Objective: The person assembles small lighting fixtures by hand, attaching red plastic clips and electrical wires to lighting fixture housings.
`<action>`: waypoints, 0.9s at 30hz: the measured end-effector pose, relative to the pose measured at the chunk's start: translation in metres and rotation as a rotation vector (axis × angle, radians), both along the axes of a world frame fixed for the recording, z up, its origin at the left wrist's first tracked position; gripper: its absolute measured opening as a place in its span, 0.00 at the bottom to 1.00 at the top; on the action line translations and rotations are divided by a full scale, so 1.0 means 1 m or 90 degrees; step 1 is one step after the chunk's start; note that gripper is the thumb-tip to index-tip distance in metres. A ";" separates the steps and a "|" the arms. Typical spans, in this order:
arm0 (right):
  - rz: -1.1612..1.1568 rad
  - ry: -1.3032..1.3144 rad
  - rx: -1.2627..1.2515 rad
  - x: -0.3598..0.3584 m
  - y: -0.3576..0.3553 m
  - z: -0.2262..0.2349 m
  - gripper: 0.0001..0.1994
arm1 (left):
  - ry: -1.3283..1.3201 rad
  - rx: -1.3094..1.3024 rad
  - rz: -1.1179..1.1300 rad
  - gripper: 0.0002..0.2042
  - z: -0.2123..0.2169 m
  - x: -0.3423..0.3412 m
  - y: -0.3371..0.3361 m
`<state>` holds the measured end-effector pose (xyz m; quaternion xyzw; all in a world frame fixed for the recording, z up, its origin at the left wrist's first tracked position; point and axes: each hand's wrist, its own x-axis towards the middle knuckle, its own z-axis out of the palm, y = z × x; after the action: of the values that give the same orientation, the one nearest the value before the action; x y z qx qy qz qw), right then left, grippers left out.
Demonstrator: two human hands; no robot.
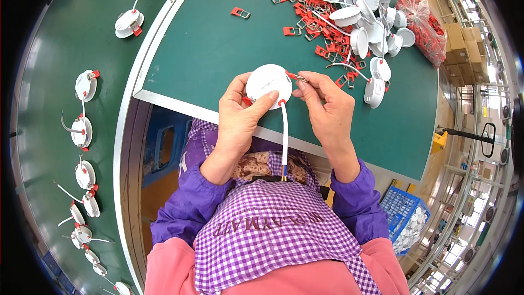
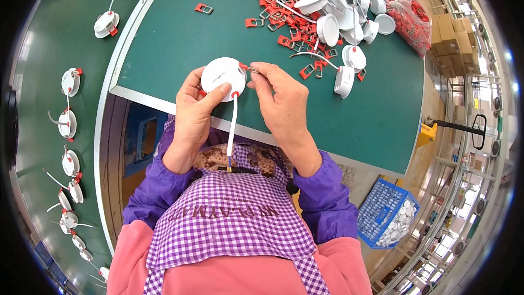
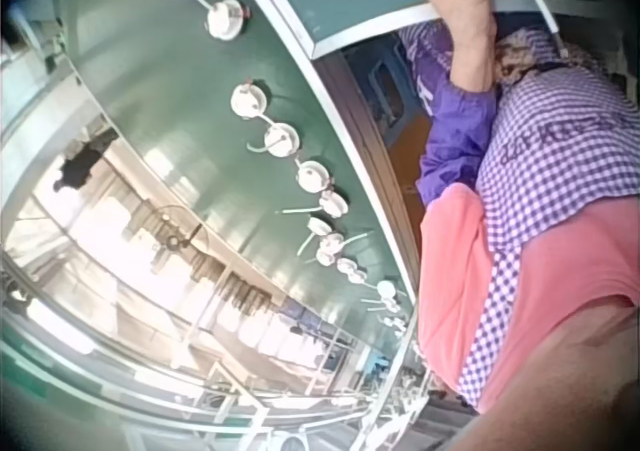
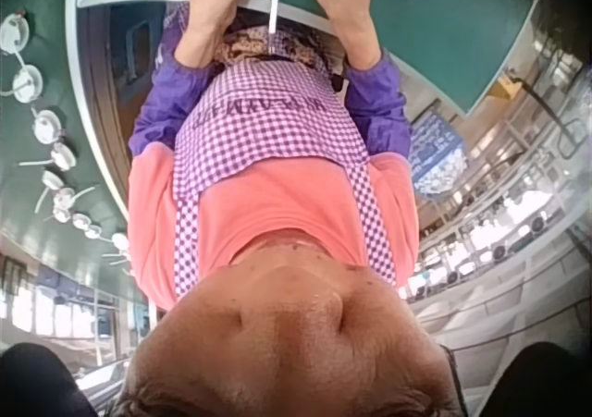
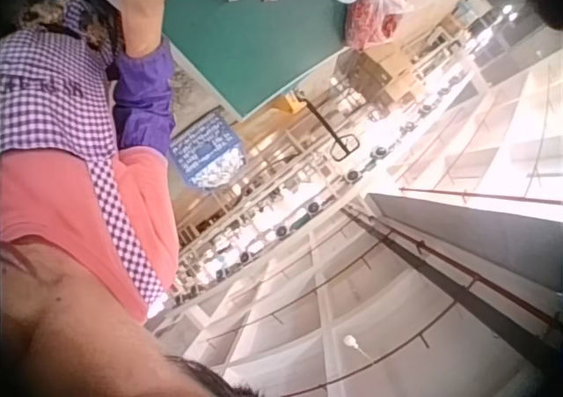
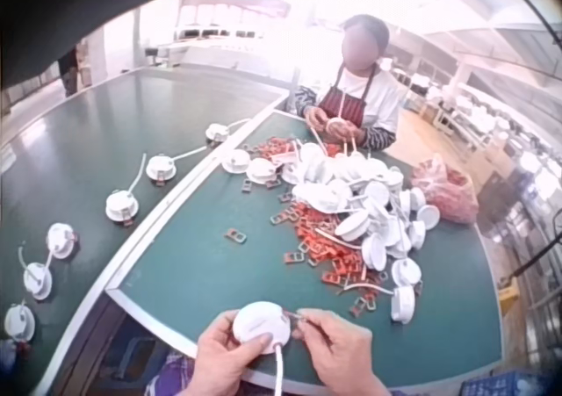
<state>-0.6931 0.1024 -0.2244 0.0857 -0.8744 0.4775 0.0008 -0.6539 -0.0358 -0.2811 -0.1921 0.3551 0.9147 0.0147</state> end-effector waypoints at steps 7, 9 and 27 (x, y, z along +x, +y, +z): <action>-0.002 -0.116 -0.045 -0.004 0.002 0.000 0.07 | 0.032 -0.037 0.014 0.18 -0.005 0.000 0.004; -0.021 -0.139 -0.064 -0.005 0.002 -0.001 0.07 | 0.033 -0.048 0.019 0.17 -0.004 -0.001 0.006; -0.089 -0.139 -0.171 -0.003 -0.005 0.003 0.05 | 0.056 -0.058 -0.069 0.15 -0.009 -0.001 -0.002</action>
<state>-0.6963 0.0972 -0.2212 -0.0290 -0.8014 0.5954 -0.0496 -0.6551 -0.0379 -0.2904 -0.1329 0.4064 0.9031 0.0399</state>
